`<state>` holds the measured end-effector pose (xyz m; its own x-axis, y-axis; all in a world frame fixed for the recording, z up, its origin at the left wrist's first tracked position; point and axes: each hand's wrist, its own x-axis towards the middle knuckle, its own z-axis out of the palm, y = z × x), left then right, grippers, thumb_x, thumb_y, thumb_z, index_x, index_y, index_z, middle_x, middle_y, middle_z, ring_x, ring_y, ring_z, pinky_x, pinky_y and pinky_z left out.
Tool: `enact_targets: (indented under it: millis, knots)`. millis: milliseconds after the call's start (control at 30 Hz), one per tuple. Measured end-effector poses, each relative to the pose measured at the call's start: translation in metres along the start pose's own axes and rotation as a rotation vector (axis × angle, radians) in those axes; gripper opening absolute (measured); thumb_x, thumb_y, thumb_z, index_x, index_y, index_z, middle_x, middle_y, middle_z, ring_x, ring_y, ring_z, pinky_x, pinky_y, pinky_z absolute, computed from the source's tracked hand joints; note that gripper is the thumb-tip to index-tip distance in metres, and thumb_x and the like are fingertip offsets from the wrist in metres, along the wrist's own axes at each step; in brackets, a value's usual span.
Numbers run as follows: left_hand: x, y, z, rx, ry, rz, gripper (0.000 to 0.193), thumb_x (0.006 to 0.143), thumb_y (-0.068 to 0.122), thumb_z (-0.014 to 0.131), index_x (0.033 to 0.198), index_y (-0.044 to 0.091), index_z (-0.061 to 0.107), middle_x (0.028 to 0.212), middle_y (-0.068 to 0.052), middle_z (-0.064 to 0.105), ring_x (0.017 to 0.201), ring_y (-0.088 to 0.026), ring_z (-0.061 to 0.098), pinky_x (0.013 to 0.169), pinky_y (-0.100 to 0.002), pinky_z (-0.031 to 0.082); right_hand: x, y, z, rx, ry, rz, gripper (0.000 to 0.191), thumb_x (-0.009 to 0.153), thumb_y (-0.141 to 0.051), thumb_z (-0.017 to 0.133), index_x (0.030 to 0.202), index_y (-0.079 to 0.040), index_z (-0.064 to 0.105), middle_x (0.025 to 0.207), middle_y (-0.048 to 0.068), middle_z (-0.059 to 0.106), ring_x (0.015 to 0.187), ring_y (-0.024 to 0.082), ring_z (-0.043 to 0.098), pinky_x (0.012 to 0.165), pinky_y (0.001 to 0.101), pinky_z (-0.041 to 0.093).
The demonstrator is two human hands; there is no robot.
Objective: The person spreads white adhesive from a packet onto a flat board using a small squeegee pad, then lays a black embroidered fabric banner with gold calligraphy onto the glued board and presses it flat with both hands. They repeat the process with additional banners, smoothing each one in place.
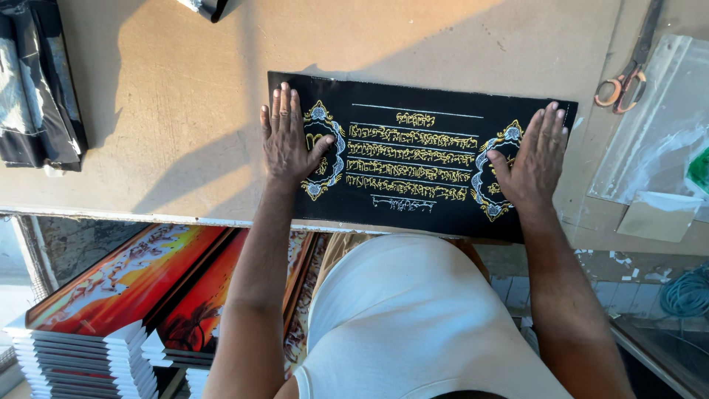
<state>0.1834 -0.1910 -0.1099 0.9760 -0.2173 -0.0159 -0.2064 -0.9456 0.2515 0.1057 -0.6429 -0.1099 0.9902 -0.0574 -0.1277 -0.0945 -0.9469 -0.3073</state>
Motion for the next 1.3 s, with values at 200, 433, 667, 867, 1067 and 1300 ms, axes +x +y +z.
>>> enact_targets:
  millis: [200, 433, 667, 867, 1067, 1300]
  knots:
    - [-0.003, -0.013, 0.001, -0.06, -0.016, -0.038, 0.108, 0.097, 0.082, 0.039, 0.166, 0.002, 0.02, 0.174, -0.019, 0.02, 0.163, -0.032, 0.017, 0.132, -0.053, 0.003, -0.002, 0.008, 0.005, 0.002, 0.03, -0.026, 0.109, 0.103, -0.075, 0.038, 0.165, 0.012, 0.014, 0.174, 0.032, 0.009, 0.164, 0.045, 0.007, 0.133, 0.0601, 0.009]
    - [-0.005, -0.015, 0.008, -0.001, -0.018, -0.024, 0.107, 0.097, 0.078, 0.045, 0.165, 0.0, 0.021, 0.173, -0.023, 0.021, 0.162, -0.034, 0.016, 0.129, -0.057, 0.0, 0.001, 0.0, 0.001, -0.036, 0.039, -0.005, 0.112, 0.101, -0.079, 0.032, 0.165, 0.011, 0.013, 0.173, 0.032, 0.008, 0.164, 0.045, 0.006, 0.133, 0.0608, 0.008]
    - [-0.006, -0.004, -0.001, -0.035, 0.007, -0.009, 0.105, 0.099, 0.071, 0.054, 0.164, -0.005, 0.024, 0.172, -0.027, 0.024, 0.162, -0.037, 0.018, 0.128, -0.06, -0.001, 0.039, -0.144, 0.044, -0.042, 0.122, -0.38, 0.123, 0.088, -0.093, 0.008, 0.163, 0.005, 0.011, 0.17, 0.028, 0.005, 0.161, 0.04, 0.006, 0.13, 0.0627, 0.007]
    - [-0.006, -0.002, -0.002, -0.085, 0.033, 0.0, 0.104, 0.1, 0.069, 0.052, 0.164, -0.008, 0.026, 0.171, -0.029, 0.026, 0.162, -0.039, 0.02, 0.127, -0.06, 0.0, 0.04, -0.194, 0.066, -0.171, -0.163, -0.563, 0.124, 0.082, -0.091, 0.004, 0.161, 0.004, 0.019, 0.171, 0.024, 0.013, 0.16, 0.034, 0.01, 0.13, 0.0474, 0.009]
    - [-0.006, -0.004, -0.003, -0.097, 0.007, -0.019, 0.103, 0.101, 0.07, 0.05, 0.164, -0.007, 0.025, 0.172, -0.028, 0.024, 0.162, -0.038, 0.018, 0.128, -0.06, -0.001, 0.013, -0.002, -0.003, -0.127, 0.021, 0.026, 0.113, 0.097, -0.081, 0.033, 0.164, 0.007, 0.011, 0.172, 0.028, 0.007, 0.162, 0.039, 0.003, 0.131, 0.0548, 0.007]
    - [-0.006, -0.002, -0.002, -0.06, -0.051, -0.06, 0.108, 0.096, 0.074, 0.046, 0.165, -0.005, 0.02, 0.173, -0.026, 0.017, 0.162, -0.036, 0.013, 0.127, -0.058, -0.005, 0.005, 0.008, 0.005, -0.369, -0.093, 0.25, 0.111, 0.097, -0.08, 0.022, 0.163, 0.008, 0.011, 0.171, 0.029, 0.003, 0.16, 0.042, 0.002, 0.128, 0.0594, 0.003]
